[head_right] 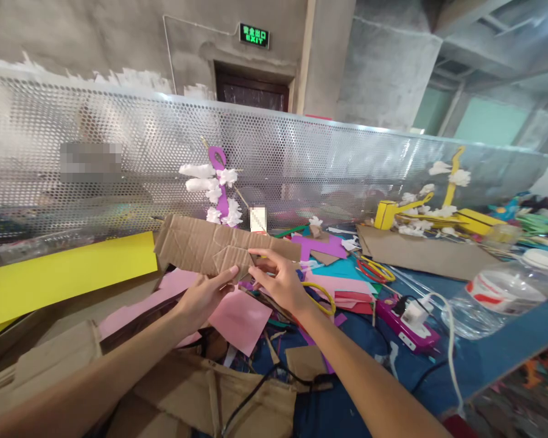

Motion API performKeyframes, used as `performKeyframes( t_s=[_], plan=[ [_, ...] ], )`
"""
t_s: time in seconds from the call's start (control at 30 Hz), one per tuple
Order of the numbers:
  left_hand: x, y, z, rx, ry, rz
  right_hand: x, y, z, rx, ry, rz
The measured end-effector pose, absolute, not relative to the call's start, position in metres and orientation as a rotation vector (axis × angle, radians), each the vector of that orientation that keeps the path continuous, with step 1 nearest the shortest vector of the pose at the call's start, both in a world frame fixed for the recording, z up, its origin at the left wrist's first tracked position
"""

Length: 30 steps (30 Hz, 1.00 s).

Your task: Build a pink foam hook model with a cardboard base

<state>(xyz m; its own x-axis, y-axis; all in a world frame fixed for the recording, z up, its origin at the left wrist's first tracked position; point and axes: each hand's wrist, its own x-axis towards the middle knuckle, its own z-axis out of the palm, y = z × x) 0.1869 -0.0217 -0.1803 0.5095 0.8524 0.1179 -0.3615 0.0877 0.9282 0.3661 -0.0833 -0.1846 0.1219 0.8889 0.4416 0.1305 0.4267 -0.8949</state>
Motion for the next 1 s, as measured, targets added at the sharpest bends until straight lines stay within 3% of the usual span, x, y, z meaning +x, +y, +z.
performKeyframes(
  t_s=[0.63,1.0],
  plan=[
    [0.186,-0.007,-0.192,1.048,0.587,0.987,0.376,-0.080,-0.182,-1.016,-1.269,0.761],
    [0.187,-0.014,-0.192,1.149,0.580,0.983,0.370,-0.083,-0.185,-1.149,-1.442,0.606]
  ],
)
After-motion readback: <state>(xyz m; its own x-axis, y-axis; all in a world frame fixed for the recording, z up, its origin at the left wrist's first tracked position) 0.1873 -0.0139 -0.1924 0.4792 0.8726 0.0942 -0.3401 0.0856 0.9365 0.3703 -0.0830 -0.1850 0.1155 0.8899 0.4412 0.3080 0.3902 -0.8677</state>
